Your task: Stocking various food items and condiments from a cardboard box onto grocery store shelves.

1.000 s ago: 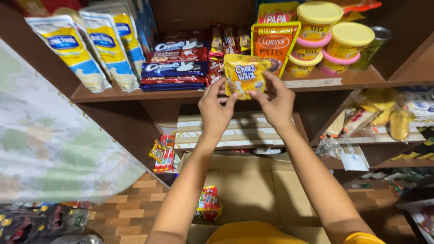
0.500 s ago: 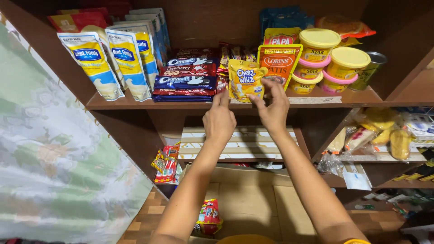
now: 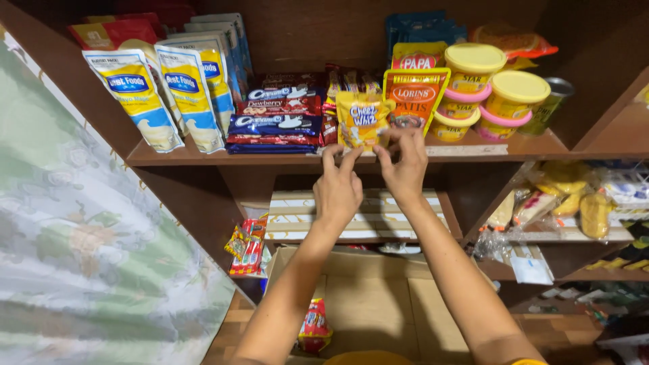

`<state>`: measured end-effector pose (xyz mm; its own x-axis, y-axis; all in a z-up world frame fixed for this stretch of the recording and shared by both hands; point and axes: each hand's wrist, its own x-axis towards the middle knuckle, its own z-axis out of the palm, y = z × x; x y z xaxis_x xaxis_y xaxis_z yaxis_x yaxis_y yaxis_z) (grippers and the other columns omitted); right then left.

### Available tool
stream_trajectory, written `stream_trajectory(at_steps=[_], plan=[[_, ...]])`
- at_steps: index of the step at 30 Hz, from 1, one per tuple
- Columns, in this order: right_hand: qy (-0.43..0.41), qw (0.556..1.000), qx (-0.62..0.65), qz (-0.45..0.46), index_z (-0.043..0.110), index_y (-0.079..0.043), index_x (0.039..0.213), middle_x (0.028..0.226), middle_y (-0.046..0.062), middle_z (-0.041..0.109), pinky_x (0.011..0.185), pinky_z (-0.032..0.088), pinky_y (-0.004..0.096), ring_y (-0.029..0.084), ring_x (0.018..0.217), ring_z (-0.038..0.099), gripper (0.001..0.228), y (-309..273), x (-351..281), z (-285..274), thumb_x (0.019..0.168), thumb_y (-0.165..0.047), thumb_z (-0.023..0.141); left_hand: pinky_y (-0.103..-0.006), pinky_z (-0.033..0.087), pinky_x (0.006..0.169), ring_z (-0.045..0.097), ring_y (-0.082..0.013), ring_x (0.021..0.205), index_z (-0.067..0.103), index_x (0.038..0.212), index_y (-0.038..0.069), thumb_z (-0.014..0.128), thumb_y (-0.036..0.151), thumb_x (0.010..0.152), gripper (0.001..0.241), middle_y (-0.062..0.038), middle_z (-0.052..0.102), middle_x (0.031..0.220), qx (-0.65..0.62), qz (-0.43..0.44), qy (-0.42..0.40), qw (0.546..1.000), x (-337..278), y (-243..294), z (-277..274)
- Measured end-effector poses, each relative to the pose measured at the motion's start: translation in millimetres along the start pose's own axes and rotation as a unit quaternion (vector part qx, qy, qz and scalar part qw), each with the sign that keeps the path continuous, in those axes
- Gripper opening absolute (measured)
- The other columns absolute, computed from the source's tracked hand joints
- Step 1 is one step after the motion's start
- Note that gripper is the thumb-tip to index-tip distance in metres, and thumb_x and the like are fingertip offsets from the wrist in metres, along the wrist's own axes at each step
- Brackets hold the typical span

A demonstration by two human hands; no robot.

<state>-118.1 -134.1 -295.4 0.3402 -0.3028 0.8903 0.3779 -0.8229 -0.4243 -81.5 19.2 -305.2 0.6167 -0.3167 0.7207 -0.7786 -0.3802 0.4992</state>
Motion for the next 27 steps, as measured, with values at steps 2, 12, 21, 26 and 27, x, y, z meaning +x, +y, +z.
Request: stream_trajectory(at_steps=[2, 12, 21, 26, 27], plan=[[-0.002, 0.998, -0.045, -0.039, 0.069, -0.007, 0.109, 0.103, 0.012, 0.063, 0.081, 0.053, 0.036, 0.027, 0.093, 0.063, 0.027, 4.8, 5.1, 1.3, 0.087, -0.001, 0.083, -0.0545, 0.056, 0.079, 0.069, -0.0418, 0.094, 0.060, 0.138, 0.022, 0.065, 0.004, 0.086, 0.055, -0.013, 0.049, 0.140, 0.003, -0.004, -0.021, 1.000, 7.1, 0.9, 2.5], [-0.083, 0.990, -0.104, -0.040, 0.076, -0.008, 0.108, 0.103, 0.009, 0.071, 0.088, 0.052, 0.042, 0.031, 0.098, 0.064, 0.020, -18.7, 8.0, 0.3, 0.088, -0.012, 0.075, -0.0535, 0.057, 0.078, 0.071, -0.0406, 0.090, 0.056, 0.141, 0.019, 0.065, 0.000, 0.077, 0.068, -0.010, 0.048, 0.147, 0.037, -0.040, -0.087, 0.995, 17.0, 8.0, -3.5], [-0.118, 0.984, -0.136, 0.002, 0.077, -0.010, 0.109, 0.103, 0.008, 0.073, 0.087, 0.051, 0.041, 0.031, 0.098, 0.064, 0.019, -20.7, 16.6, 2.1, 0.094, -0.021, 0.071, -0.0528, 0.057, 0.077, 0.071, -0.0400, 0.089, 0.056, 0.141, 0.020, 0.067, 0.001, 0.076, 0.069, -0.009, 0.048, 0.149, 0.057, -0.041, -0.101, 0.992, 24.5, 1.4, 1.0], [-0.124, 0.984, -0.131, 0.015, 0.076, -0.010, 0.108, 0.102, 0.009, 0.072, 0.085, 0.051, 0.042, 0.031, 0.097, 0.064, 0.019, -21.7, 16.7, 1.3, 0.094, -0.023, 0.072, -0.0533, 0.057, 0.078, 0.071, -0.0403, 0.089, 0.054, 0.141, 0.020, 0.067, 0.002, 0.076, 0.069, -0.009, 0.048, 0.148, 0.061, -0.056, -0.117, 0.990, 24.8, 3.7, -2.1], [-0.124, 0.984, -0.130, 0.014, 0.076, -0.010, 0.108, 0.102, 0.009, 0.072, 0.085, 0.051, 0.042, 0.031, 0.097, 0.064, 0.019, -20.3, 15.7, 1.0, 0.094, -0.023, 0.072, -0.0533, 0.057, 0.078, 0.071, -0.0403, 0.089, 0.054, 0.141, 0.020, 0.067, 0.002, 0.076, 0.069, -0.009, 0.048, 0.148, 0.061, -0.056, -0.116, 0.990, 23.2, 2.8, -1.7]])
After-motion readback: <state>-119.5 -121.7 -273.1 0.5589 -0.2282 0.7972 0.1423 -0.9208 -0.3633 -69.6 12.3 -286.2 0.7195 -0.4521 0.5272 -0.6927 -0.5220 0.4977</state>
